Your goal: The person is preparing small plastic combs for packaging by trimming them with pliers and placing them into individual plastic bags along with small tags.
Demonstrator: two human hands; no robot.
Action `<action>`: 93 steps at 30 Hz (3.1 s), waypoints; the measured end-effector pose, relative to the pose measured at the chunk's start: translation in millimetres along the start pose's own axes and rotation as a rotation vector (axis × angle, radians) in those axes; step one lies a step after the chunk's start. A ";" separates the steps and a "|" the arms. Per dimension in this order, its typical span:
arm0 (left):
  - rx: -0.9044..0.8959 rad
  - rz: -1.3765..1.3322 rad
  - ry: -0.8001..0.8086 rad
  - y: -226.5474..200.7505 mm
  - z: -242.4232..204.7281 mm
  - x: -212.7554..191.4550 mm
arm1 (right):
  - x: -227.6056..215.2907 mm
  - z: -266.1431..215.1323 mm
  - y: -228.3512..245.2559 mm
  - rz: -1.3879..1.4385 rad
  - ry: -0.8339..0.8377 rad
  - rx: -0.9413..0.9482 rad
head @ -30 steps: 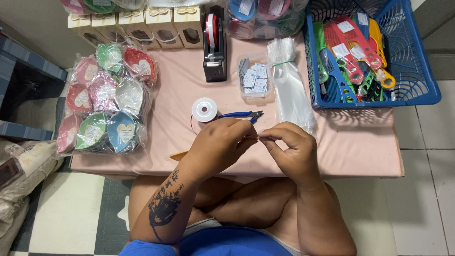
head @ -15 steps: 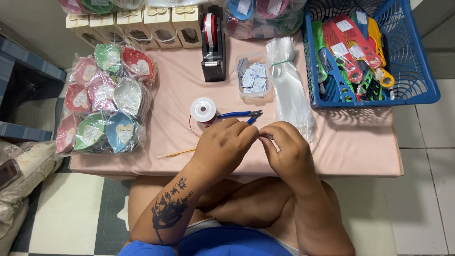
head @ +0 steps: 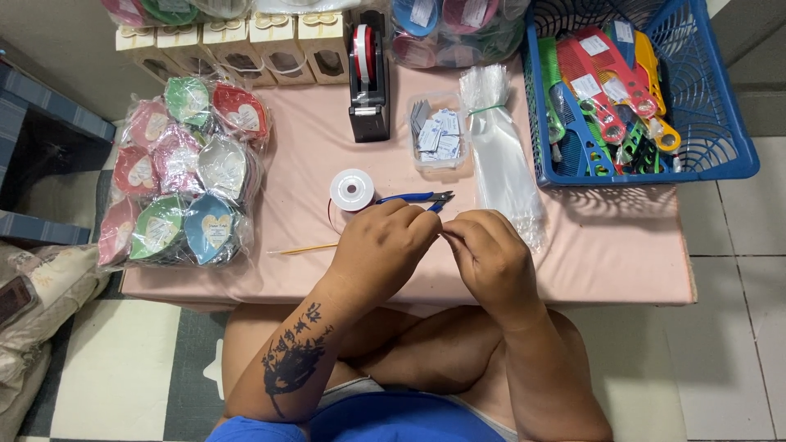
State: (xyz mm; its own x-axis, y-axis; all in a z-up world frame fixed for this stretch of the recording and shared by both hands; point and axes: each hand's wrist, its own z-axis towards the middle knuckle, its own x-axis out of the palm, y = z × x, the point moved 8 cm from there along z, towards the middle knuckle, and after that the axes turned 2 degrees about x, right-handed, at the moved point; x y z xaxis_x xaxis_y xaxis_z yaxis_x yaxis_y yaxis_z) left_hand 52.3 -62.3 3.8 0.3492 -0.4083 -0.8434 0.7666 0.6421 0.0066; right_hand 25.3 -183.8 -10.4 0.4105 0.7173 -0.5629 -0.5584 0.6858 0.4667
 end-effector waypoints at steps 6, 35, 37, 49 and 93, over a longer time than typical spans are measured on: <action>-0.001 -0.017 0.032 1.7 1.4 0.0 | 7.2 -0.8 1.9 -0.061 0.000 -0.045; -0.614 -0.575 -0.040 118.3 -58.8 -33.2 | 30.5 -38.3 -107.1 0.566 0.170 0.378; -0.713 -0.760 -0.113 124.3 -68.3 -20.9 | 34.7 -43.6 -113.8 0.677 0.191 0.416; -0.779 -1.150 -0.299 112.6 -78.9 32.6 | 39.5 -46.8 -112.0 1.003 0.195 0.526; 0.001 -0.278 -0.513 59.4 -88.4 22.3 | -13.4 -21.4 -69.6 -0.472 -0.215 0.068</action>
State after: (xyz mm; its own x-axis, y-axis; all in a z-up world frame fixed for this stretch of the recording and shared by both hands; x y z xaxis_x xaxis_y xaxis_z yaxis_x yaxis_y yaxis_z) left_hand 58.0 24.2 -62.1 0.3512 -0.8234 -0.4457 0.8670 0.4657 -0.1772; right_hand 43.2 -243.8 -49.8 0.7488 0.3323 -0.5734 -0.2320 0.9419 0.2429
